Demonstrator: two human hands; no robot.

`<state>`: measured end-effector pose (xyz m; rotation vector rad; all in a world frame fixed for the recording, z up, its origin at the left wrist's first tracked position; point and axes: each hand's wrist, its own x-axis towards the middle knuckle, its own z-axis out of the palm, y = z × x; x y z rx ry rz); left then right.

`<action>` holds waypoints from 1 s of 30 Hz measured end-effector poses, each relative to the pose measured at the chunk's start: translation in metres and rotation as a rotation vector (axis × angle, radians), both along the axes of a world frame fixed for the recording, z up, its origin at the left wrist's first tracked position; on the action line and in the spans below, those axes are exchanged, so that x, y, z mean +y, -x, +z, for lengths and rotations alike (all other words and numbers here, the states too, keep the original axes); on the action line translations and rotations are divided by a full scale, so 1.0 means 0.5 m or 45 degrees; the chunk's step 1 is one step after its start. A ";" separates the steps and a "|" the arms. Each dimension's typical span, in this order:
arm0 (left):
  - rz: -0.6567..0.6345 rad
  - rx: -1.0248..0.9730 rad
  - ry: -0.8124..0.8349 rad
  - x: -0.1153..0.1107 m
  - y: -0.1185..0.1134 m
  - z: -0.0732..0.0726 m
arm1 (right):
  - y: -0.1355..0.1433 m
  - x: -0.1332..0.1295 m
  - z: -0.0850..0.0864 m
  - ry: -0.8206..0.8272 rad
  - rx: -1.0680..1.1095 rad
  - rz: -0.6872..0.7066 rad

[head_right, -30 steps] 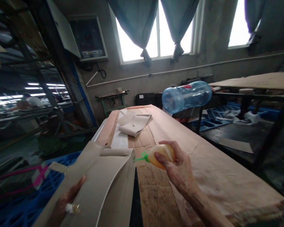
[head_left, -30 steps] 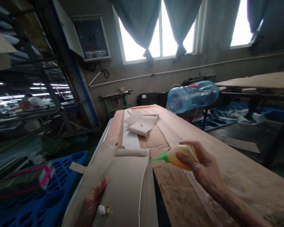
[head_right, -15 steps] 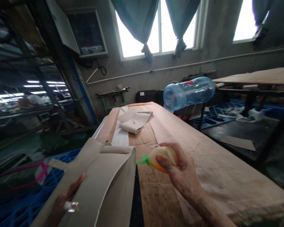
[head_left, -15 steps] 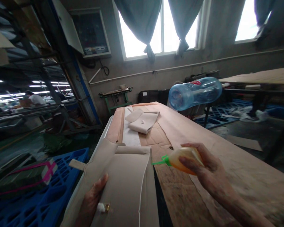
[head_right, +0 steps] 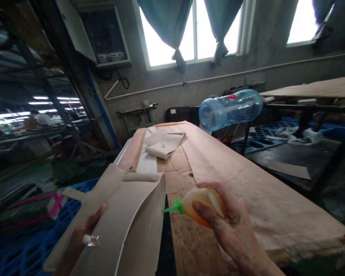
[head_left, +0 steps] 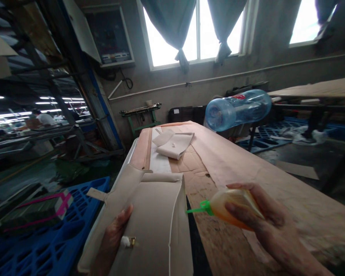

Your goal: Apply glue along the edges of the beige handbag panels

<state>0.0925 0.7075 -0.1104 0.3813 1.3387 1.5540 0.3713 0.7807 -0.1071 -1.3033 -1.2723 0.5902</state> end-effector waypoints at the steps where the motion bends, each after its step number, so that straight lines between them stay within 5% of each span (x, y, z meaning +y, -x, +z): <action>1: -0.003 0.007 0.007 0.000 0.004 -0.001 | -0.001 -0.004 -0.004 0.007 0.003 -0.018; 8: 0.275 0.241 0.046 -0.002 0.017 0.006 | -0.014 -0.039 -0.024 0.074 -0.021 -0.024; 15: 0.178 0.088 0.004 -0.010 -0.008 0.035 | -0.038 -0.070 -0.014 -0.188 -0.132 0.356; 24: 0.239 -0.036 0.030 -0.003 -0.003 0.027 | -0.008 -0.031 0.012 -0.272 -0.154 0.298; 30: 0.224 -0.193 0.004 0.000 -0.030 0.050 | -0.015 -0.065 0.023 -0.224 -0.142 0.342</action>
